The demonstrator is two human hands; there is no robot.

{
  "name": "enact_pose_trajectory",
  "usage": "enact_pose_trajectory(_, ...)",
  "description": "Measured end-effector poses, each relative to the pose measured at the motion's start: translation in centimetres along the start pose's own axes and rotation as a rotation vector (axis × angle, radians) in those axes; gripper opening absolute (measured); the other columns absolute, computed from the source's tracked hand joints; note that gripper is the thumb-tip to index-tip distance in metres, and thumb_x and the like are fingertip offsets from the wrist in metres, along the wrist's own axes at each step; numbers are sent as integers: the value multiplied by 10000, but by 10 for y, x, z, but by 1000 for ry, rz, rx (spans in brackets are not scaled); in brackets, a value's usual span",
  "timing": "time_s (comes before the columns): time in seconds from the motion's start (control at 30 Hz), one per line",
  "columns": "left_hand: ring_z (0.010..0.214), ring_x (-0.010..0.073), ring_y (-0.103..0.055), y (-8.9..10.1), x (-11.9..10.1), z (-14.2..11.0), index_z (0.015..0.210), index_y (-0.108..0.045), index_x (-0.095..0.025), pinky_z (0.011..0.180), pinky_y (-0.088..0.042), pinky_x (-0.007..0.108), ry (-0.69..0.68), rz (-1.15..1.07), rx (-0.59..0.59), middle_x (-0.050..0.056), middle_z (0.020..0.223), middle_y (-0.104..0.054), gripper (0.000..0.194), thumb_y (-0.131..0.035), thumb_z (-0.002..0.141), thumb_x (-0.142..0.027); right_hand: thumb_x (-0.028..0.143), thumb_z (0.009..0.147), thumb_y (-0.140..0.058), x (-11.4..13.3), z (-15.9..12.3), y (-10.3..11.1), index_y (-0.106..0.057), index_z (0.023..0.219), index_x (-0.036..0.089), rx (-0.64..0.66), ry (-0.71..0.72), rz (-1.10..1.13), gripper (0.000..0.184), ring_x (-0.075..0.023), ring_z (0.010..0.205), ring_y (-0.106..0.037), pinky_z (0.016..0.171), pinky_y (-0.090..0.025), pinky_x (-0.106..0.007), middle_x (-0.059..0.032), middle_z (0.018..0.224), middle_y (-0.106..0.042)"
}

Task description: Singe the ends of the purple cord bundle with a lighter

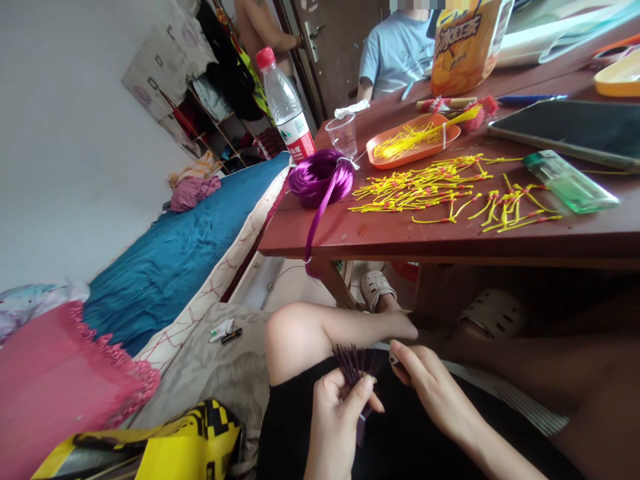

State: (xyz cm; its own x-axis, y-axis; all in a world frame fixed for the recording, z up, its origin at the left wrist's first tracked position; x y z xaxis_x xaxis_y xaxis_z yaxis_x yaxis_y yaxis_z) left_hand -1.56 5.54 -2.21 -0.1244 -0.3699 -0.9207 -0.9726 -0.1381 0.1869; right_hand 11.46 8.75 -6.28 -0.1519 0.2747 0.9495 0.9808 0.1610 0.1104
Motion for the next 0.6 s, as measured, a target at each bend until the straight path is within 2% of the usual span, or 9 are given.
enact_pose_trajectory(0.3,461,93,-403,0,1,1,517,-586,-133,461,-284,199,7,-4,2,17,459,-563,272,-641,680,-344,588,773,-282,-1,2,-2,-276,487,218,-7,22,12,467,-124,495,-317,492,-279,-253,27,492,-302)
enact_pose_trajectory(0.6,471,101,-407,0,2,1,517,-576,-136,470,-292,208,-8,3,3,20,465,-557,280,-623,692,-350,604,771,-296,-2,-1,2,-331,484,212,-54,0,-14,487,-145,518,-401,508,-319,-254,12,492,-393)
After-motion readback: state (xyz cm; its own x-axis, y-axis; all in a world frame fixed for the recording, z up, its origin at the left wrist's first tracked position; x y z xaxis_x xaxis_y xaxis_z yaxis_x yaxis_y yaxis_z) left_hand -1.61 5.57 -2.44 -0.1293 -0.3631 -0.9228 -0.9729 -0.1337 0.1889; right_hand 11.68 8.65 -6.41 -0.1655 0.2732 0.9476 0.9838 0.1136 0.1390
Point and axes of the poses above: each hand's wrist, its own z-axis towards the middle knuckle, its own y-axis out of the back of the hand, x = y × z, the point moved 5 cm from there along z, towards the middle knuckle
